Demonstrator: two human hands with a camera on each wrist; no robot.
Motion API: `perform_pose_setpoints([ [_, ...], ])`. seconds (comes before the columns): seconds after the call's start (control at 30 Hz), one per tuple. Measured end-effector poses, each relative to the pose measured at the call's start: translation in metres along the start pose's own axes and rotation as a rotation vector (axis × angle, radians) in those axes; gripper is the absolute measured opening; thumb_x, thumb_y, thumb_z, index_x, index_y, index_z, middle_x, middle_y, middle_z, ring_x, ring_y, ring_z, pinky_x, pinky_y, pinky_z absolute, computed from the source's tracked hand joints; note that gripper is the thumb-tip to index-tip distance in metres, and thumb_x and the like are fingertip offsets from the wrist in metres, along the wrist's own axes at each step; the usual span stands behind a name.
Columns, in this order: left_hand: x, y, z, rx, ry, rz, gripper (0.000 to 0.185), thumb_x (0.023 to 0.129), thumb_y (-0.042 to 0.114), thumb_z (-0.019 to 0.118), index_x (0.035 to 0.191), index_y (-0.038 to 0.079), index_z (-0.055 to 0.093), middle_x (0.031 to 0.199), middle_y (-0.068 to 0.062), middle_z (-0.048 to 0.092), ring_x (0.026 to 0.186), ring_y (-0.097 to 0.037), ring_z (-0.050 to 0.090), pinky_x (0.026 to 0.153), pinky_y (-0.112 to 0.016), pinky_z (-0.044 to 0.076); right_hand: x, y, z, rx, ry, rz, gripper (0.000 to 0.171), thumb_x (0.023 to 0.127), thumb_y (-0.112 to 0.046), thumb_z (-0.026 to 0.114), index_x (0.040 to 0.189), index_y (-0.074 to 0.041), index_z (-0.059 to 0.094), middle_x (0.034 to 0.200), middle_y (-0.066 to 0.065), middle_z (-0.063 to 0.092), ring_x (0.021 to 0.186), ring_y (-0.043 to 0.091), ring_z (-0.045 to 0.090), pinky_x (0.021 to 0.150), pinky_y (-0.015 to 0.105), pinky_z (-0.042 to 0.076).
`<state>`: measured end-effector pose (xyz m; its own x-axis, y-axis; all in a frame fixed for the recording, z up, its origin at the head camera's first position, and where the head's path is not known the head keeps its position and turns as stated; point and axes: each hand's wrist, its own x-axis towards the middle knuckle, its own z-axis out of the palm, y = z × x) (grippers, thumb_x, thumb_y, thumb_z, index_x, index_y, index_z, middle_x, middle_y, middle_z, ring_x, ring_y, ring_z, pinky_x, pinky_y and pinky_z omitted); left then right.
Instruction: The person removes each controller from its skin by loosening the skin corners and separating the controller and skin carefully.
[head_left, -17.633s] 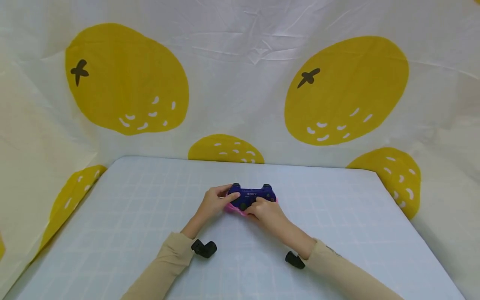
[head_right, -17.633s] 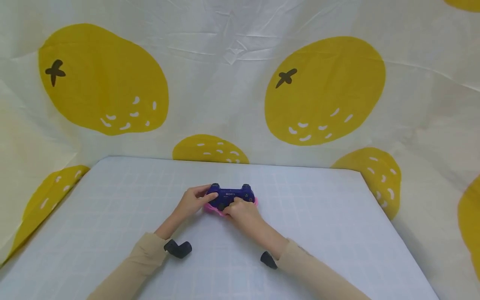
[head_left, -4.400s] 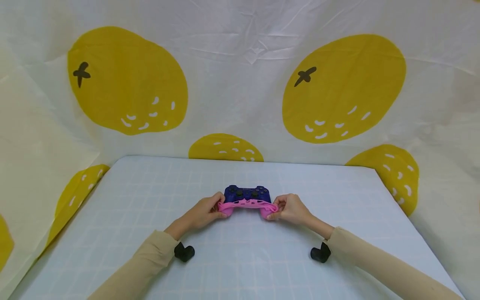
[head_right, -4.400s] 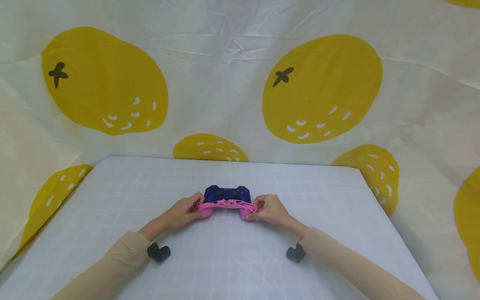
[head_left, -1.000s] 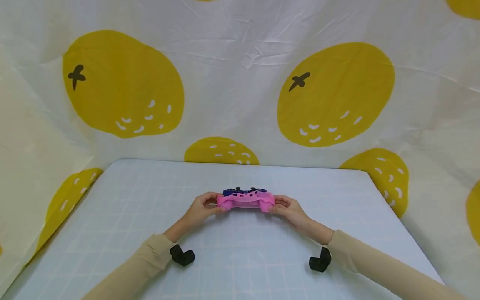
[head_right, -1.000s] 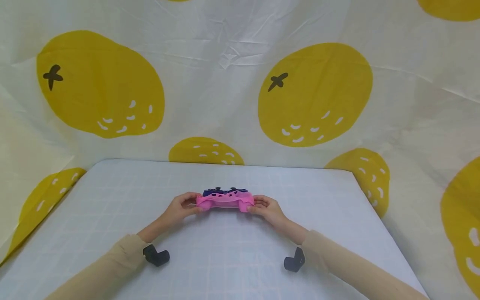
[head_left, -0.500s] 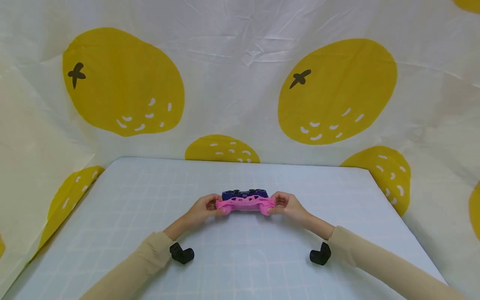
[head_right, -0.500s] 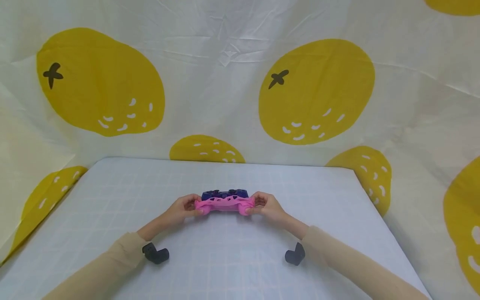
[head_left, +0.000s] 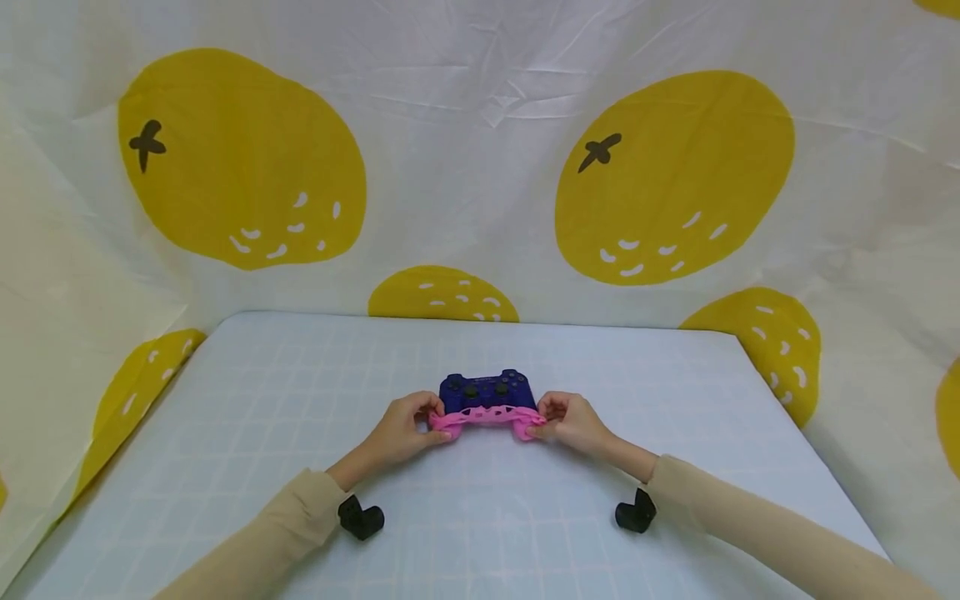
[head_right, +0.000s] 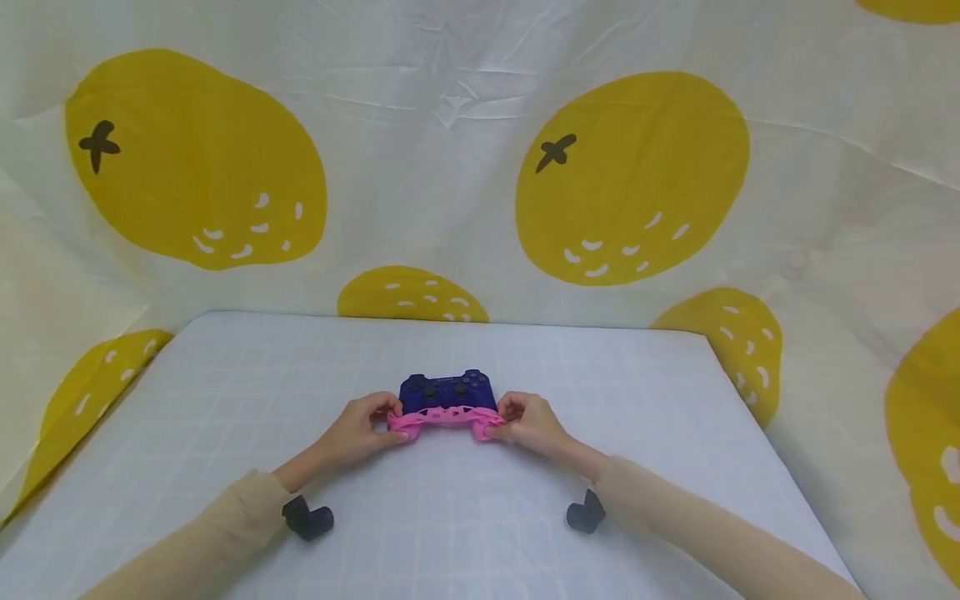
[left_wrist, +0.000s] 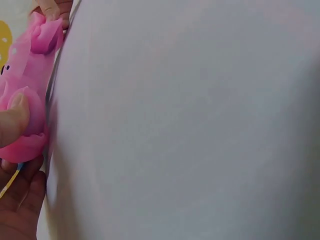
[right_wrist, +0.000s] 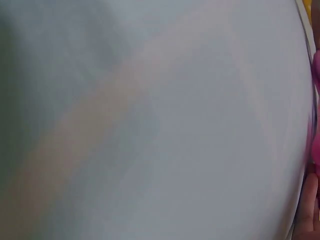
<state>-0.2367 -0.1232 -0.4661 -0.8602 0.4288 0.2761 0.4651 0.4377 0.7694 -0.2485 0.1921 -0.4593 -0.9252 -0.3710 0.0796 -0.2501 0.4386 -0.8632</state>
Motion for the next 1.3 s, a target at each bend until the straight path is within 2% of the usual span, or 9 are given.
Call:
perform_pose_setpoints([
  [0.13, 0.001, 0.001, -0.005, 0.006, -0.009, -0.007, 0.026, 0.077, 0.017, 0.081, 0.088, 0.012, 0.058, 0.083, 0.002, 0.056, 0.081, -0.013, 0.052, 0.074, -0.024, 0.048, 0.001, -0.002, 0.001, -0.003, -0.021, 0.019, 0.026, 0.072, -0.013, 0.081, 0.079, -0.008, 0.057, 0.070, -0.005, 0.054, 0.064, 0.007, 0.050, 0.059, 0.019, 0.043],
  [0.27, 0.003, -0.001, -0.008, 0.012, -0.015, -0.024, 0.026, 0.076, 0.017, 0.082, 0.087, 0.013, 0.059, 0.083, 0.002, 0.056, 0.082, -0.013, 0.052, 0.075, -0.024, 0.049, 0.001, -0.008, 0.001, 0.027, -0.043, 0.096, 0.031, 0.074, -0.013, 0.080, 0.093, 0.000, 0.058, 0.078, 0.001, 0.059, 0.069, 0.009, 0.053, 0.063, 0.019, 0.046],
  [0.43, 0.004, -0.003, -0.012, 0.004, 0.018, -0.067, 0.028, 0.075, 0.016, 0.083, 0.091, 0.010, 0.061, 0.087, -0.001, 0.060, 0.083, -0.014, 0.056, 0.080, -0.025, 0.054, 0.004, -0.014, 0.001, -0.007, -0.024, 0.160, 0.034, 0.077, -0.015, 0.078, 0.102, 0.002, 0.061, 0.082, 0.005, 0.065, 0.071, 0.010, 0.056, 0.064, 0.019, 0.046],
  [0.53, 0.004, -0.005, -0.014, -0.004, 0.030, -0.073, 0.027, 0.075, 0.014, 0.082, 0.091, 0.008, 0.061, 0.088, -0.003, 0.061, 0.083, -0.014, 0.056, 0.079, -0.027, 0.056, 0.007, -0.015, 0.001, -0.047, -0.015, 0.165, 0.027, 0.077, -0.017, 0.078, 0.094, 0.000, 0.064, 0.079, 0.002, 0.063, 0.069, 0.010, 0.054, 0.062, 0.019, 0.044],
  [0.7, 0.006, -0.009, -0.018, -0.006, 0.008, -0.033, 0.025, 0.075, 0.013, 0.082, 0.089, 0.008, 0.062, 0.086, -0.003, 0.061, 0.082, -0.013, 0.055, 0.078, -0.027, 0.055, 0.009, -0.016, 0.003, -0.054, -0.013, 0.175, 0.022, 0.077, -0.016, 0.079, 0.085, -0.003, 0.063, 0.074, 0.001, 0.062, 0.066, 0.011, 0.053, 0.059, 0.020, 0.043],
  [0.8, 0.007, -0.009, -0.021, -0.007, -0.001, -0.013, 0.025, 0.074, 0.011, 0.082, 0.087, 0.009, 0.061, 0.084, -0.001, 0.059, 0.080, -0.012, 0.055, 0.075, -0.024, 0.054, 0.011, -0.017, 0.004, -0.043, -0.030, 0.182, 0.029, 0.076, -0.016, 0.079, 0.095, -0.001, 0.063, 0.077, 0.002, 0.064, 0.068, 0.011, 0.055, 0.061, 0.022, 0.045],
  [0.97, 0.006, -0.009, -0.024, -0.016, -0.022, -0.011, 0.024, 0.073, 0.011, 0.083, 0.085, 0.010, 0.062, 0.083, 0.000, 0.059, 0.079, -0.012, 0.054, 0.073, -0.022, 0.053, 0.014, -0.018, 0.004, -0.060, -0.083, 0.175, 0.056, 0.075, -0.013, 0.078, 0.125, 0.002, 0.057, 0.084, 0.006, 0.067, 0.070, 0.011, 0.057, 0.064, 0.023, 0.046],
  [1.13, 0.006, -0.009, -0.023, -0.015, -0.037, -0.028, 0.024, 0.074, 0.011, 0.082, 0.087, 0.011, 0.062, 0.085, -0.001, 0.060, 0.081, -0.013, 0.054, 0.075, -0.023, 0.053, 0.014, -0.017, 0.005, -0.111, -0.104, 0.131, 0.052, 0.075, -0.011, 0.077, 0.120, 0.009, 0.061, 0.086, 0.008, 0.068, 0.074, 0.010, 0.056, 0.067, 0.020, 0.047],
  [1.3, 0.006, -0.012, -0.022, -0.032, -0.026, -0.031, 0.026, 0.075, 0.009, 0.082, 0.089, 0.010, 0.060, 0.088, -0.002, 0.060, 0.083, -0.014, 0.056, 0.079, -0.022, 0.055, 0.014, -0.020, 0.005, -0.161, -0.107, 0.095, 0.049, 0.074, -0.012, 0.078, 0.116, 0.009, 0.064, 0.085, 0.008, 0.070, 0.073, 0.009, 0.056, 0.067, 0.020, 0.047],
])
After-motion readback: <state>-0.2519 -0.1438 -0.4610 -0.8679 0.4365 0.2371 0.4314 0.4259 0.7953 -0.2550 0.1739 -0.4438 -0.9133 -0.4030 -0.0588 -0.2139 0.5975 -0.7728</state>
